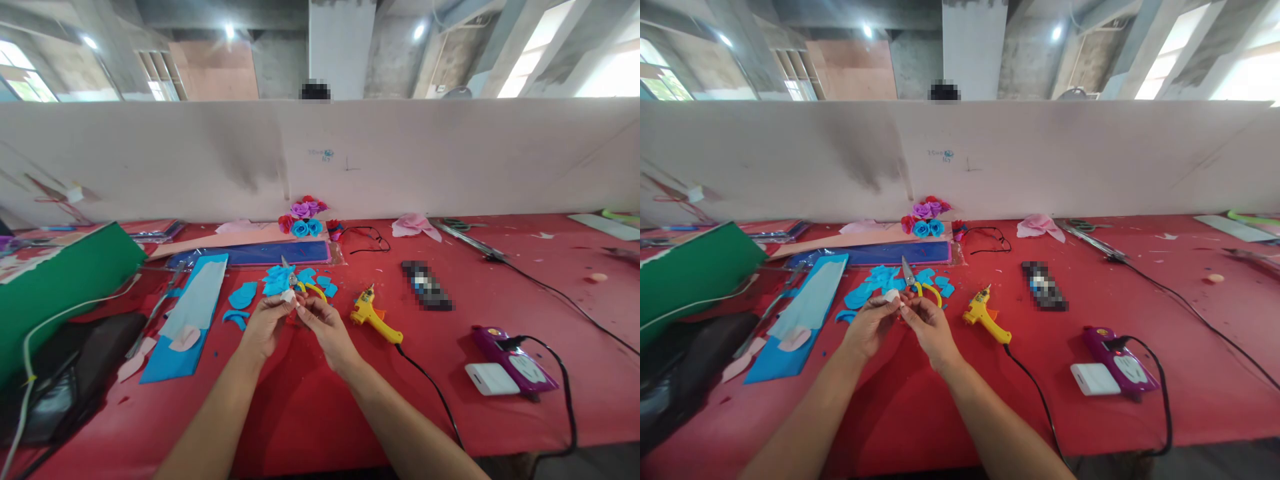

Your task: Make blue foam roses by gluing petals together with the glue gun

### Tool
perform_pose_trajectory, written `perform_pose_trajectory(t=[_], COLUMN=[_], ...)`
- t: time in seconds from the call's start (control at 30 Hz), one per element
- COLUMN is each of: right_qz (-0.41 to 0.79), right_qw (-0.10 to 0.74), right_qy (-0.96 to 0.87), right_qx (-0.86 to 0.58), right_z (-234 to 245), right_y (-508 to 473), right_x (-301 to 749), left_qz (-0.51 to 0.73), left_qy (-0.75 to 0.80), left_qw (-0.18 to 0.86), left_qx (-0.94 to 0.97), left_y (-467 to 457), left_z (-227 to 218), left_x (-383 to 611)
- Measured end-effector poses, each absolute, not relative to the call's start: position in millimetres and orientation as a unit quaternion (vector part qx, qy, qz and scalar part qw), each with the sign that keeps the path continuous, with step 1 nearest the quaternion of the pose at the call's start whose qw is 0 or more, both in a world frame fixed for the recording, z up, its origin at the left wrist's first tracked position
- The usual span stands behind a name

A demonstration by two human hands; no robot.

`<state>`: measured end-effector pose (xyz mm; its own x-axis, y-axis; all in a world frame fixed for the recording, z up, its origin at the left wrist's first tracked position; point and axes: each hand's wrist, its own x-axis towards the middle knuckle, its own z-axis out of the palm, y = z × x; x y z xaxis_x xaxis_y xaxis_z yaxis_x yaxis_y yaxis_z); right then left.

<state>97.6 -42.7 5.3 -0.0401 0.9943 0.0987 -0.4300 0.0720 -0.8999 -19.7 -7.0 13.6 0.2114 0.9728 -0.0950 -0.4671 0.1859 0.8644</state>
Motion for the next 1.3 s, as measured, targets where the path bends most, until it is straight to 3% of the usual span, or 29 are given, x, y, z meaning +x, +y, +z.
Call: perform_pose_trajectory(t=[0.3,0.6,0.87,1.13,1.3], right_qz=[0.513,0.582,0.506,0.587,0.526], right_qw=[0.592,0.601,0.599,0.607,0.604], right_qy=[-0.491,-0.425,-0.491,-0.416,-0.472], right_qx=[-0.381,-0.346,-0.380,-0.336,-0.369], right_z=[-2.4,-3.6,-10.9,-4.0,-2.2], right_y=[-42.2,-41.4,-40.6,-39.7,-42.5], right_x=[98.0,99.5,98.6,99.5,97.8], left_qz=[0.527,0.463,0.508,0.486,0.505], left_qy=[0.357,0.338,0.354,0.347,0.355], left_qw=[0.651,0.722,0.681,0.693,0.703], left_qx=[0.414,0.387,0.391,0.403,0.352], left_y=[-6.7,-7.6,-6.3,-8.9,-6.9], left_z=[11.2,13.7,10.8,11.5,12.4], left_x=[-19.7,-21.4,-21.6,-21.9,-20.2])
